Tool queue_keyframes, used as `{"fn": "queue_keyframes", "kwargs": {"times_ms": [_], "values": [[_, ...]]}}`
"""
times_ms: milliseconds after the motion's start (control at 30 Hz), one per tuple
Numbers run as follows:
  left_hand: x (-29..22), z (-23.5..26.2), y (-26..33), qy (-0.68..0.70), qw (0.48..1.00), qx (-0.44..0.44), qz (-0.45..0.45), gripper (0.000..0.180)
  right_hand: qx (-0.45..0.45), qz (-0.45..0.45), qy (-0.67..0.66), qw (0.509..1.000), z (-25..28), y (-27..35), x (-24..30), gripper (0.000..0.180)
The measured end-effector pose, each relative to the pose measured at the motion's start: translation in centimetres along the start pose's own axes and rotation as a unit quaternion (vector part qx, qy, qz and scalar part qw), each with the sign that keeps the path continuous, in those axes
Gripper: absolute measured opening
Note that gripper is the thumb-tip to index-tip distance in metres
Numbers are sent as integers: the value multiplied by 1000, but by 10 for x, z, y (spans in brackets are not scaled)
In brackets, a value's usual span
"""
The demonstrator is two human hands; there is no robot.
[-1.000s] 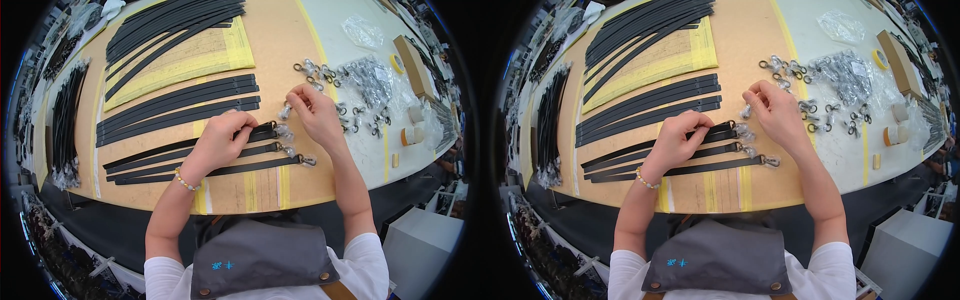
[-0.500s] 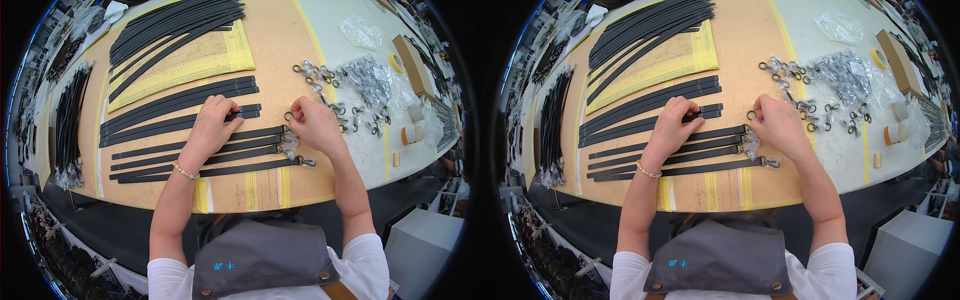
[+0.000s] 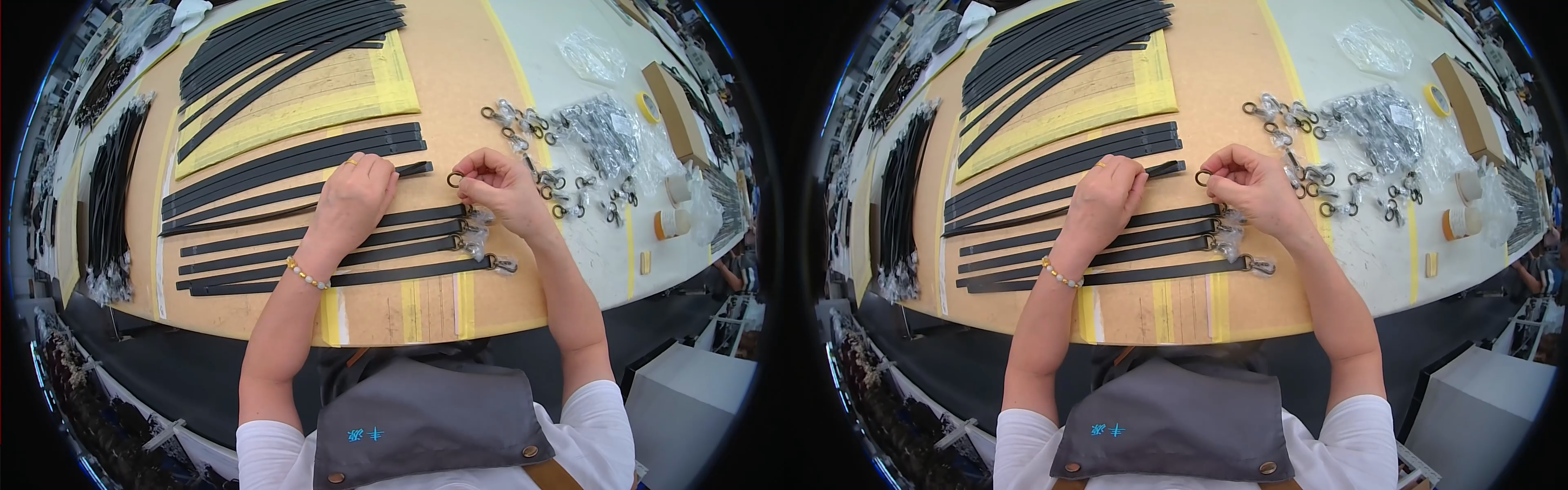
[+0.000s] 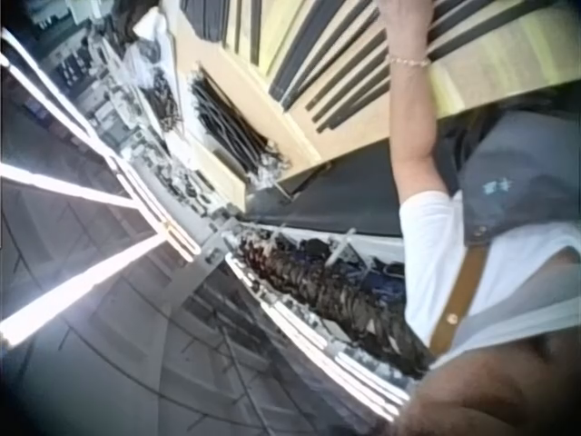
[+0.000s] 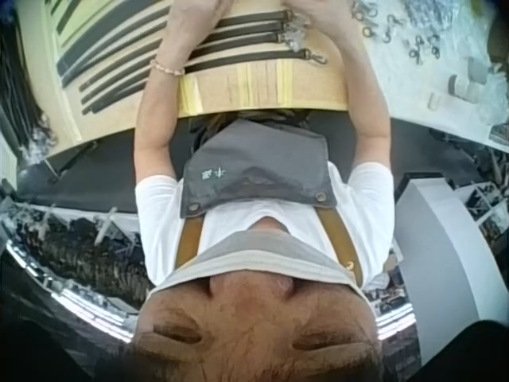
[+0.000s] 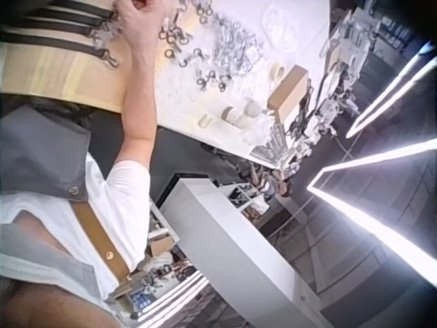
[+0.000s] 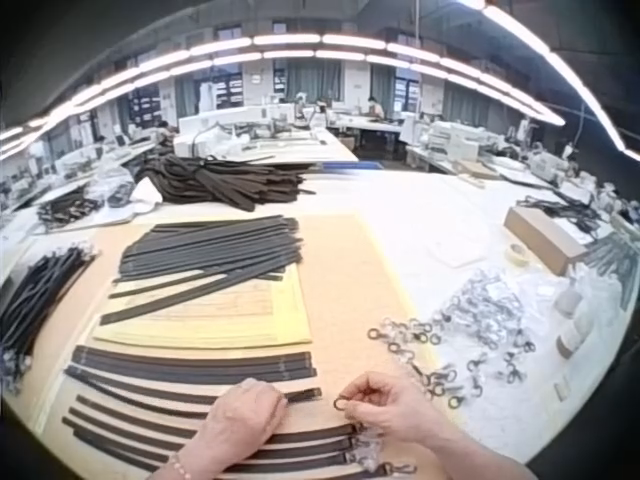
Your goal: Attaching metal rings and clips to black leather straps on a workshop table.
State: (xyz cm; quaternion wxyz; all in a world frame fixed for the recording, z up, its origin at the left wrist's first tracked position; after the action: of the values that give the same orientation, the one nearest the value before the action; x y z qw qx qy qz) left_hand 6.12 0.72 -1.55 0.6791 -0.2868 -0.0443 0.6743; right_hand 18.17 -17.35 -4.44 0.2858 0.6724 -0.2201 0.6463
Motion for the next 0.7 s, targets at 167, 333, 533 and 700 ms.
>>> {"fn": "queue_keyframes", "kwargs": {"times_ms": [167, 333, 533, 700], "values": [[10, 2, 5, 130, 982, 28, 132, 10, -10, -13, -124, 992, -5, 0, 4, 19], [2, 5, 3, 309, 934, 51, 172, 15, 17, -14, -228, 973, -7, 0, 2, 20], [-5, 6, 5, 441, 875, 108, 166, 21, 98, -16, -324, 941, -19, 5, 4, 18], [-14, 9, 7, 498, 845, 109, 164, 21, 153, -46, -370, 915, -38, 12, 7, 17]]}}
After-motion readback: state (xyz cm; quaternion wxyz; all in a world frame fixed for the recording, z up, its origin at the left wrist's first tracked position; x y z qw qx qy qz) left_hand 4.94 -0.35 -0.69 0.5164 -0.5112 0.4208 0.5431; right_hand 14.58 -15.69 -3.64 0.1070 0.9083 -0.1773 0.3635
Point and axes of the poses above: each hand's wrist, its own y-axis away from the middle knuckle, its own z-axis out of the back of the hand, x = y × z, the point moved 6 cm from there along -y, towards the middle knuckle, and after that the axes turned 6 degrees about z, right-handed, at the moved point
